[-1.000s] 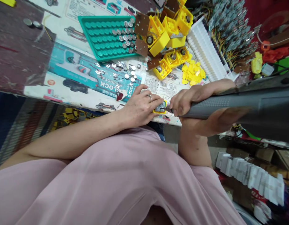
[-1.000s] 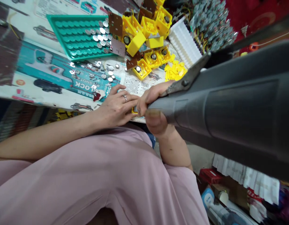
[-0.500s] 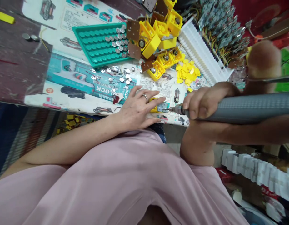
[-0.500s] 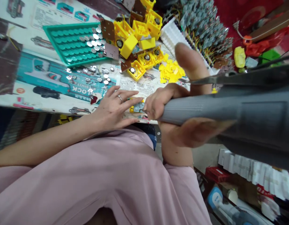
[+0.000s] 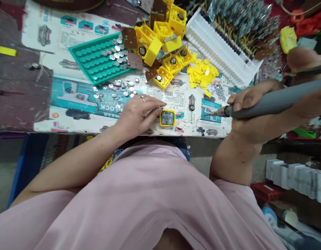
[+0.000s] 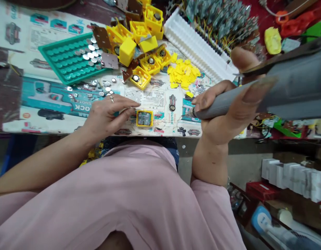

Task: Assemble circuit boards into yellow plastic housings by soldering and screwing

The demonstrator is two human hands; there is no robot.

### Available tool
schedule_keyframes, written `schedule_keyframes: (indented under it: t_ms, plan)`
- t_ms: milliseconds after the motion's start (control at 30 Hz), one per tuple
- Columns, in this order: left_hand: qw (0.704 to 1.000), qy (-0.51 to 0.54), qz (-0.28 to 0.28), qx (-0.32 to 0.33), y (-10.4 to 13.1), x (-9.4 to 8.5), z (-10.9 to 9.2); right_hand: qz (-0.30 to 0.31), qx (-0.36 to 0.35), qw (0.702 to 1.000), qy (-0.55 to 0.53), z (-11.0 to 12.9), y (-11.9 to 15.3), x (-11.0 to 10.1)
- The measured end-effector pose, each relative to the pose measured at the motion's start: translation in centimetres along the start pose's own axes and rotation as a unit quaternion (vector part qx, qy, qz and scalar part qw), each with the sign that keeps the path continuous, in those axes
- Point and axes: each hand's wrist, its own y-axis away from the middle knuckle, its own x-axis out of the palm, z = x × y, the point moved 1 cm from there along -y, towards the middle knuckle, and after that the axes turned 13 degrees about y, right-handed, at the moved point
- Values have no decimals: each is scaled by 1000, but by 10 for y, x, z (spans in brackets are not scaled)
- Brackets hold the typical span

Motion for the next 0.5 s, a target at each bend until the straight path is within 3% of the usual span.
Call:
schedule_keyframes:
  t_ms: [67,133,233,333,433,500]
  plan:
    - [999,-42,16,-4,-1,-3,0,-107,-126,984,71,-5,4,0]
    - [996,-72,42,5,-3,-2,-5,-117,-171,970,124,-11,7,-6]
    - [990,-104,91,32,-7,3,-18,-107,-155,973,135,-22,13,-27]
    - [984,-139,103,36,-10,8,-30,-144,-161,963,159,-30,21,-44]
    - [987,-114,109,2,-13,5,-32,-207,-165,941,211,-32,27,-48]
    - [991,-51,114,-43,-16,0,-26,-194,-88,944,251,-31,30,-45]
